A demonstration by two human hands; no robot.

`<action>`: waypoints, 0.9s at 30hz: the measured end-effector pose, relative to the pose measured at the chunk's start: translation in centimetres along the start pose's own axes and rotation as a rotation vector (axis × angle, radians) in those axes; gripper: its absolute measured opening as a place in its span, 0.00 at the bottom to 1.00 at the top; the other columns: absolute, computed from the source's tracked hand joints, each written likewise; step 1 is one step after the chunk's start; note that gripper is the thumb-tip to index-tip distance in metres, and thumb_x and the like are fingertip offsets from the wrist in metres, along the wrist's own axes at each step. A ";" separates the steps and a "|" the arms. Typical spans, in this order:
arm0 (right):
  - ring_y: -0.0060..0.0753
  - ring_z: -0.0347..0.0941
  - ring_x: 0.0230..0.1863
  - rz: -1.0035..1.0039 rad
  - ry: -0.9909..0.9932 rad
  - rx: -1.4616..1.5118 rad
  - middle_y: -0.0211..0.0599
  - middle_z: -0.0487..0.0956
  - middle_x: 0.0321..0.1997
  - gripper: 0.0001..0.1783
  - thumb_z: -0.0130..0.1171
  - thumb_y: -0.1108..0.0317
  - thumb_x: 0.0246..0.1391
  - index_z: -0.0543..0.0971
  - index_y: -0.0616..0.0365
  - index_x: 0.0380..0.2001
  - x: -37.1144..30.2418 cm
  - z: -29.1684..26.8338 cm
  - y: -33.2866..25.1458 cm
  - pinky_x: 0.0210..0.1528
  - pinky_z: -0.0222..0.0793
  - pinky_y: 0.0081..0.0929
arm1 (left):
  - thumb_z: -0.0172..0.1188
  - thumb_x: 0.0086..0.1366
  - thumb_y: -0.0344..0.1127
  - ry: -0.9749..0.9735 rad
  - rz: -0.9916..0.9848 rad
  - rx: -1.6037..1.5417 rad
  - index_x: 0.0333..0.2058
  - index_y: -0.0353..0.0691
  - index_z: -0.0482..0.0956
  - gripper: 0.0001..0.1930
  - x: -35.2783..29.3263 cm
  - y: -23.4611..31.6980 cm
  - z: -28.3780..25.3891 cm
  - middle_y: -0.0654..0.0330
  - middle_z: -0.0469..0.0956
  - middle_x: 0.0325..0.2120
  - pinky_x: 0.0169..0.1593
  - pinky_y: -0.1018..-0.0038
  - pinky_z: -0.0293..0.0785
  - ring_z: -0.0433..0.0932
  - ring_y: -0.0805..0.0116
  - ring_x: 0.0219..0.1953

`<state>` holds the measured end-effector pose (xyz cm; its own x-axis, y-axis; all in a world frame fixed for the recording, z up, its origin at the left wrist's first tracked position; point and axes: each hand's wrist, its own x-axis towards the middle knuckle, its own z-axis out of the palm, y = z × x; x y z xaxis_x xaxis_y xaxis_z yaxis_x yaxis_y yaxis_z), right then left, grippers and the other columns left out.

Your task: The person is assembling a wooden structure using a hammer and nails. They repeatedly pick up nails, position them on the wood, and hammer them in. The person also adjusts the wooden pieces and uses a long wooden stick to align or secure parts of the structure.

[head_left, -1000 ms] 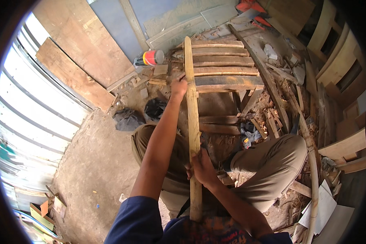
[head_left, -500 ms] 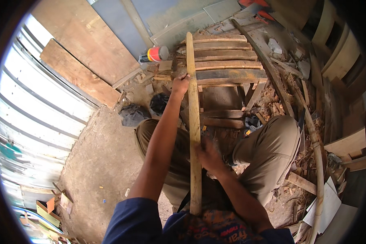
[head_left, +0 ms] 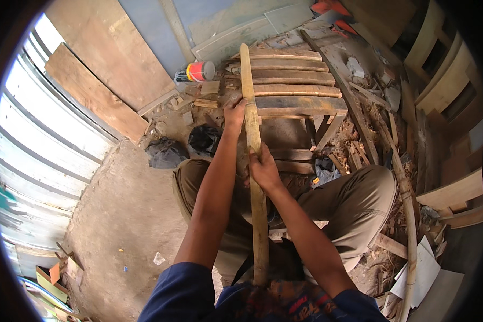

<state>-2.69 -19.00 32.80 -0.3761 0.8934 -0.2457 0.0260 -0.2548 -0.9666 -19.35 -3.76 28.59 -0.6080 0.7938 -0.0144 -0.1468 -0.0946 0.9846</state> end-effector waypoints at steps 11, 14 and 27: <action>0.57 0.79 0.52 -0.041 0.079 -0.119 0.62 0.77 0.56 0.33 0.54 0.56 0.68 0.60 0.60 0.70 1.3 0.6 1.2 0.57 0.71 0.43 | 0.60 0.71 0.39 -0.052 0.036 0.250 0.56 0.31 0.80 0.21 0.2 0.0 -0.2 0.55 0.83 0.45 0.52 0.72 0.71 0.79 0.67 0.46; 0.62 0.72 0.61 -0.225 0.146 -0.198 0.63 0.75 0.59 0.35 0.54 0.56 0.67 0.60 0.60 0.70 3.8 0.2 2.6 0.65 0.65 0.43 | 0.60 0.71 0.40 -0.044 0.029 0.210 0.57 0.32 0.79 0.21 0.2 -0.2 -0.2 0.55 0.83 0.45 0.50 0.72 0.71 0.79 0.67 0.44; 0.30 0.76 0.20 -0.223 0.046 -0.059 0.38 0.78 0.27 0.21 0.47 0.67 0.71 0.68 0.60 0.63 6.4 -0.3 0.7 0.22 0.74 0.30 | 0.64 0.69 0.43 -0.036 -0.092 0.023 0.57 0.31 0.79 0.24 0.3 -0.3 -0.4 0.53 0.80 0.53 0.56 0.69 0.70 0.78 0.63 0.52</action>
<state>-4.81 -13.32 30.49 -0.3365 0.9413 -0.0273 0.0020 -0.0283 -0.9996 -19.81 -3.80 28.24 -0.5644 0.8196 -0.0987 -0.1826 -0.0073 0.9832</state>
